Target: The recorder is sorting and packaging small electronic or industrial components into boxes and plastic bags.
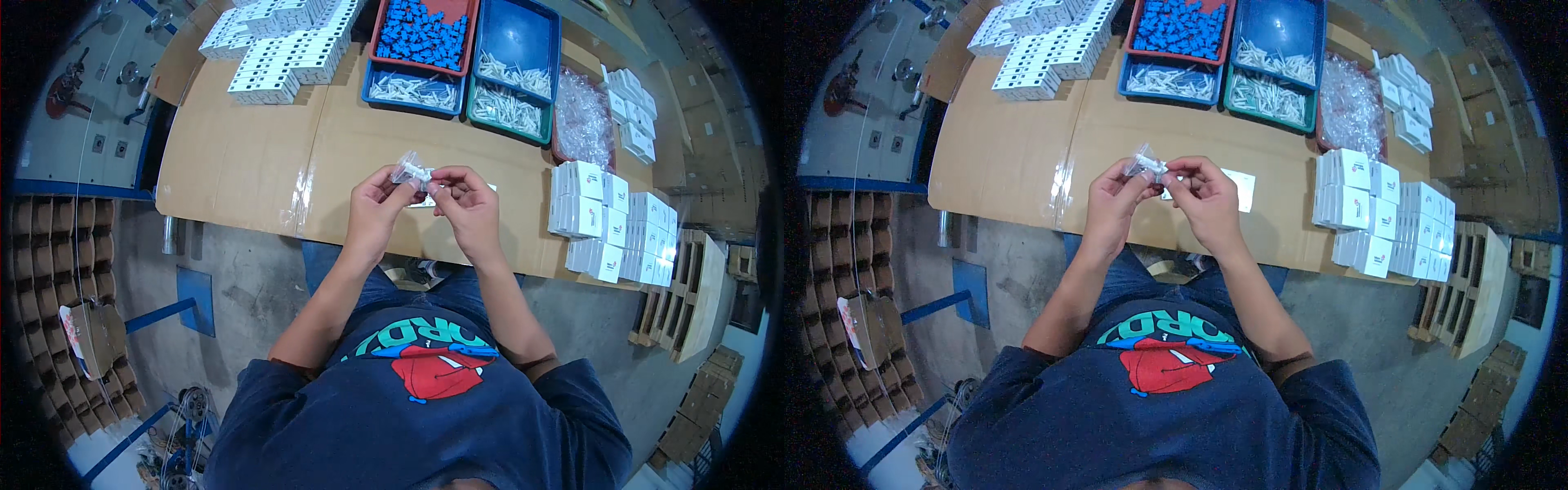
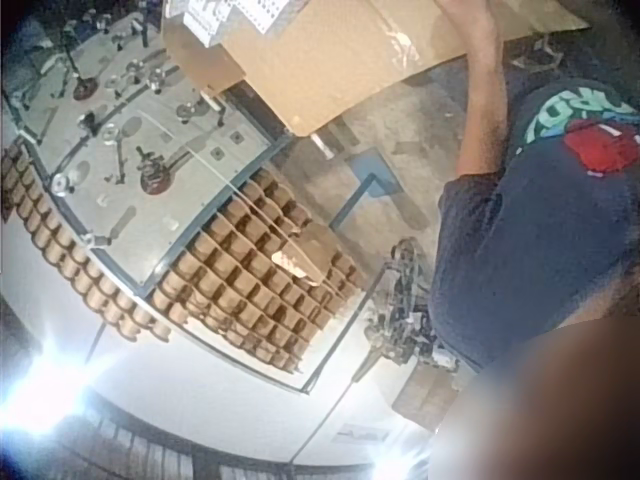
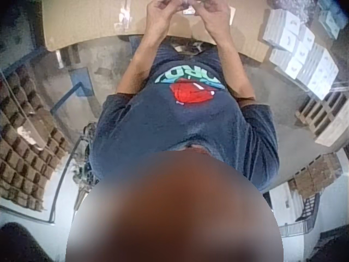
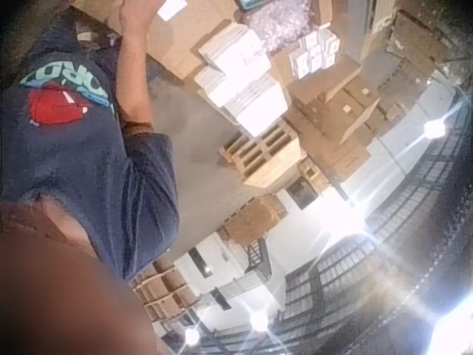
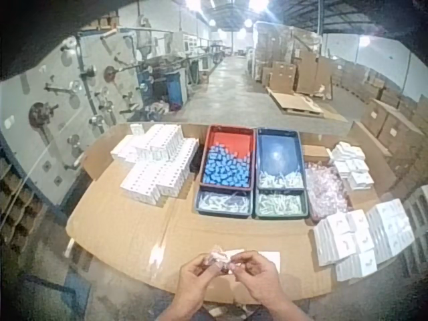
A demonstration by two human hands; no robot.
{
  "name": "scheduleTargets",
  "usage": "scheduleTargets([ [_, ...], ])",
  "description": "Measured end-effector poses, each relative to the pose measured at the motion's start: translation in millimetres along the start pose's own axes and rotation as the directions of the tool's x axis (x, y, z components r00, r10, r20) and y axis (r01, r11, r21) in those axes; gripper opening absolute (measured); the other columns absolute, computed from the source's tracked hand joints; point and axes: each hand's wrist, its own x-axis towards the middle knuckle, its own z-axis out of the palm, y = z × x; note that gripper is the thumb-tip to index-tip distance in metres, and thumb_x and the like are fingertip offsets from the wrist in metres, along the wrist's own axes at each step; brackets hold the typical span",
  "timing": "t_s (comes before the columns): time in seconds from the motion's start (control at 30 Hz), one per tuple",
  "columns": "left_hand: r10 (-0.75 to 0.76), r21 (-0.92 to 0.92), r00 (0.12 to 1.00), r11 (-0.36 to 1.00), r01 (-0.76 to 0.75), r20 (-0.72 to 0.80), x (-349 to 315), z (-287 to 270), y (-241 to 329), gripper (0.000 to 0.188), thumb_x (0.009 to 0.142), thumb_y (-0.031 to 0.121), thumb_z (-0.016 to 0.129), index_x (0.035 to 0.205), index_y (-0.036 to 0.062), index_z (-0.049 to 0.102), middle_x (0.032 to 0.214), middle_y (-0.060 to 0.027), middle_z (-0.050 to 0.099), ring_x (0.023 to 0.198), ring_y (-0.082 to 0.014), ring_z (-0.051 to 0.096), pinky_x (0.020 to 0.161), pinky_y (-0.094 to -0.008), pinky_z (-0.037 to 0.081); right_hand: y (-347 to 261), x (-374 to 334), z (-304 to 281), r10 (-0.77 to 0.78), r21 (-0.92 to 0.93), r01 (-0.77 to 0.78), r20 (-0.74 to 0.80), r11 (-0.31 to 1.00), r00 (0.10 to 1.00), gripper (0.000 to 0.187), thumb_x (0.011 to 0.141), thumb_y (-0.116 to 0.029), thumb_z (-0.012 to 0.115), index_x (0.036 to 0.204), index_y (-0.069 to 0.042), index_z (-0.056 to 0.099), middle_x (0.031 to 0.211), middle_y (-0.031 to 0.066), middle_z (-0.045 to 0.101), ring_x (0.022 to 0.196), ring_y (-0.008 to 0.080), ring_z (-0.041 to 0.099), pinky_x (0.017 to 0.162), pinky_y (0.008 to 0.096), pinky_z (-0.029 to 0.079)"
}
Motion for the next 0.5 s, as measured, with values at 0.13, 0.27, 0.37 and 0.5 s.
scheduleTargets([
  [0.13, 0.021, -0.003, 1.0, 1.0, -0.021, 0.001, 0.6, 1.4, -1.4, 0.016, 0.094, 0.006, 0.065, 0.108, -0.0011, 0.064, 0.103, -0.0072, 0.068, 0.094, -0.0133, 0.066, 0.084, -0.0294, 0.056, -4.3, -1.6, -0.8, 0.006, 0.003, -0.007, 0.076, 1.0, 0.997, 0.027, 0.09, 0.0, 0.069, 0.117, 0.002, 0.064, 0.101, 0.0036, 0.066, 0.078, 0.004, 0.061, 0.065, 0.0181, 0.048],
  [0.27, 0.034, 0.034, 0.999, 0.999, -0.034, 0.009, 0.8, -1.1, -0.9, 0.013, 0.095, 0.006, 0.065, 0.106, -0.0003, 0.064, 0.101, -0.0058, 0.067, 0.092, -0.013, 0.065, 0.084, -0.0293, 0.056, -5.8, -1.5, -3.6, -0.022, 0.01, 0.021, 0.127, 1.0, 0.992, 0.029, 0.089, 0.0, 0.07, 0.118, 0.002, 0.064, 0.101, 0.0038, 0.066, 0.077, 0.0036, 0.061, 0.065, 0.0178, 0.048],
  [0.37, 0.041, 0.058, 0.999, 0.997, -0.043, 0.031, 0.7, -2.0, -1.6, 0.015, 0.096, 0.007, 0.064, 0.108, -0.0005, 0.064, 0.101, -0.0057, 0.067, 0.092, -0.0128, 0.065, 0.083, -0.0289, 0.056, -7.7, -0.3, -5.1, 0.002, -0.083, 0.012, 0.159, 0.997, 0.987, 0.03, 0.089, 0.0, 0.07, 0.118, 0.003, 0.064, 0.1, 0.0042, 0.066, 0.076, 0.0034, 0.06, 0.065, 0.018, 0.049],
  [0.5, -0.015, -0.011, 0.999, 1.0, 0.016, 0.029, 0.7, -2.7, 0.5, 0.018, 0.097, 0.01, 0.063, 0.11, -0.0008, 0.064, 0.101, -0.0063, 0.068, 0.09, -0.0129, 0.067, 0.081, -0.028, 0.056, -6.1, 1.5, -3.9, 0.039, -0.025, -0.037, 0.08, 0.999, 0.996, 0.027, 0.09, -0.003, 0.07, 0.116, 0.002, 0.065, 0.1, 0.0047, 0.068, 0.076, 0.0045, 0.061, 0.063, 0.0199, 0.05],
])
